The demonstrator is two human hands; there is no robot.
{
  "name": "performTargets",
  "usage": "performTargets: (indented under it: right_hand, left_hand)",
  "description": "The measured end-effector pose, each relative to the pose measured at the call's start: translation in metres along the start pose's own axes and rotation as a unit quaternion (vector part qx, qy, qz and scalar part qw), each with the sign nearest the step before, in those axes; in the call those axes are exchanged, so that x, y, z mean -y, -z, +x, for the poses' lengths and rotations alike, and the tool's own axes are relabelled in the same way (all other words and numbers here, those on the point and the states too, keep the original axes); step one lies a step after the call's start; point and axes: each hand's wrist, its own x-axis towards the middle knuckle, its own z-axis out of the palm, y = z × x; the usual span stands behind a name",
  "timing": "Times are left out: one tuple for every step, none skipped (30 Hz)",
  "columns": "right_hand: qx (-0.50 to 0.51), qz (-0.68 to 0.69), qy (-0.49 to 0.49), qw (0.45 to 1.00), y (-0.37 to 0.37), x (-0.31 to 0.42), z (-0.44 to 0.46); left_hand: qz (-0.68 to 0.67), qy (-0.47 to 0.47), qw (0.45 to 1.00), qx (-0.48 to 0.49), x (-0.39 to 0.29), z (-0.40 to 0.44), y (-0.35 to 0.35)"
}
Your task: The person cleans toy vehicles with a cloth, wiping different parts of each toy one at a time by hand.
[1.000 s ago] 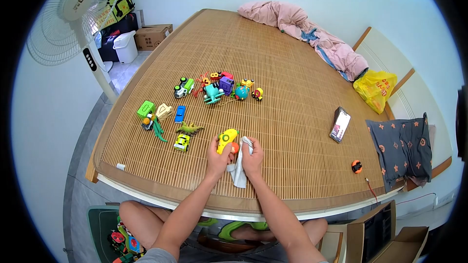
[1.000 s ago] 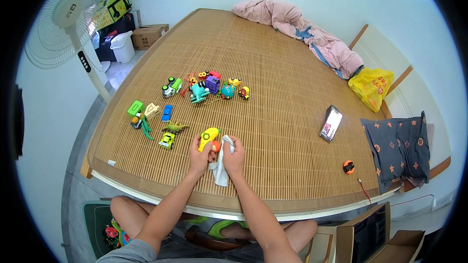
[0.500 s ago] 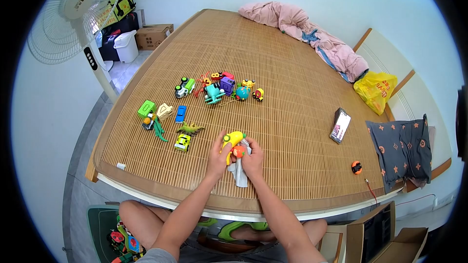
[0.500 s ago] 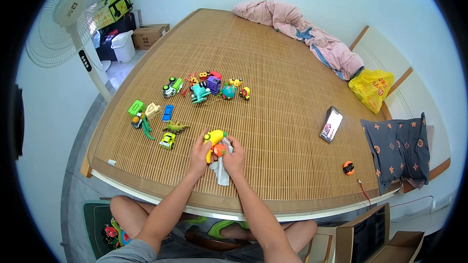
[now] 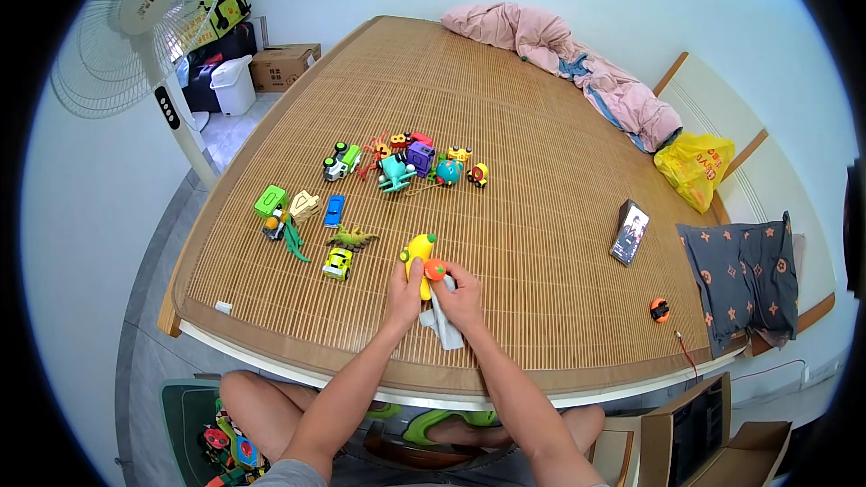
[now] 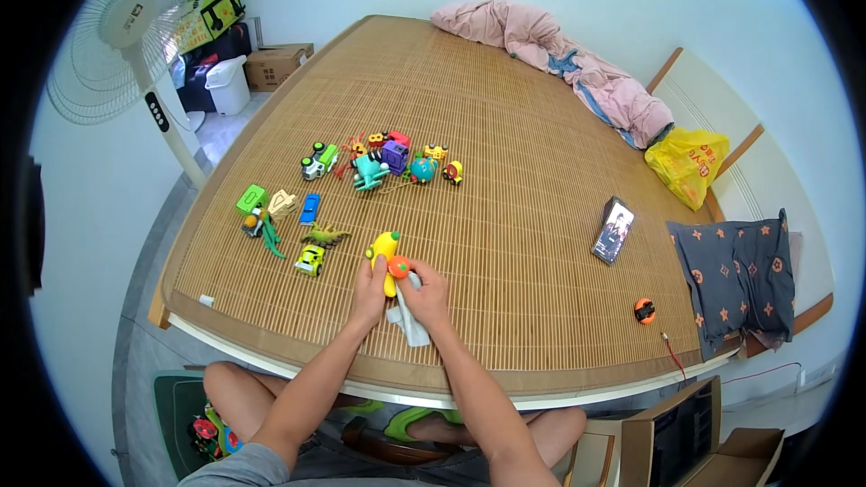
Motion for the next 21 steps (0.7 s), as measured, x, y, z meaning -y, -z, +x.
performTargets:
  right_hand:
    - [0.000,0.000,0.000,1.000,0.000,0.000,0.000]
    - [-0.005,-0.001,0.012,1.000,-0.001,0.000,0.000]
    - [-0.010,-0.003,0.025,1.000,-0.002,-0.001,0.000]
    - [-0.010,-0.003,0.025,1.000,-0.002,-0.002,0.000]
    - [-0.014,-0.002,0.028,1.000,-0.002,-0.003,0.000]
    - [-0.018,-0.002,0.031,0.999,-0.002,-0.003,0.000]
    - [-0.018,-0.002,0.031,0.999,-0.002,-0.004,0.000]
    - [-0.013,0.003,0.027,1.000,-0.002,-0.004,0.000]
    - [-0.007,0.008,0.023,1.000,-0.002,-0.003,0.000]
    - [-0.007,0.008,0.022,1.000,-0.002,-0.003,0.000]
    - [-0.010,0.014,0.026,1.000,-0.002,-0.002,0.000]
    - [-0.013,0.020,0.030,0.999,-0.003,-0.003,-0.001]
    - [-0.013,0.020,0.030,0.999,-0.003,-0.004,0.000]
    - [-0.017,0.024,0.030,0.999,-0.003,-0.004,0.000]
    - [-0.020,0.027,0.031,0.999,-0.003,-0.004,0.000]
    - [-0.020,0.027,0.031,0.999,-0.003,-0.005,0.000]
    - [-0.026,0.038,0.025,0.999,-0.003,-0.005,0.000]
    - [-0.031,0.048,0.019,0.998,-0.004,-0.001,0.000]
    - [-0.031,0.048,0.019,0.998,-0.003,0.003,0.000]
    - [-0.023,0.057,-0.007,0.998,-0.001,0.007,-0.001]
    - [-0.016,0.066,-0.034,0.997,0.000,0.014,-0.002]
  left_hand:
    - [0.009,-0.011,1.000,-0.019,0.006,0.003,0.002]
    - [0.019,-0.022,0.999,-0.038,0.012,0.004,0.004]
    - [0.019,-0.022,0.999,-0.038,0.011,0.004,0.003]
    - [0.018,-0.041,0.998,-0.044,0.010,0.005,0.002]
    - [0.018,-0.060,0.997,-0.050,0.008,0.005,0.001]
    - [0.018,-0.060,0.997,-0.050,0.002,0.004,-0.001]
    - [-0.004,-0.030,0.999,-0.041,-0.006,0.001,-0.002]
    - [-0.025,0.000,0.999,-0.032,-0.011,-0.001,-0.003]
    - [-0.025,0.001,0.999,-0.032,-0.010,-0.001,-0.002]
    - [-0.003,-0.001,1.000,-0.030,-0.009,0.000,0.000]
    - [0.019,-0.003,0.999,-0.027,-0.008,0.001,0.001]
    - [0.019,-0.003,0.999,-0.028,-0.010,0.000,-0.001]
    - [0.051,-0.026,0.998,-0.040,-0.012,0.000,-0.003]
    - [0.084,-0.049,0.994,-0.054,-0.015,-0.001,-0.005]
    - [0.106,-0.066,0.990,-0.065,-0.016,0.000,-0.006]
    - [0.113,-0.072,0.989,-0.068,-0.016,0.000,-0.007]
    - [0.118,-0.074,0.988,-0.071,-0.016,-0.001,-0.007]
    - [0.114,-0.068,0.989,-0.069,-0.016,0.000,-0.007]
    - [0.105,-0.055,0.991,-0.062,-0.015,0.000,-0.007]
    - [0.096,-0.037,0.993,-0.053,-0.015,0.000,-0.006]
    - [0.084,-0.009,0.996,-0.039,-0.016,-0.002,-0.005]
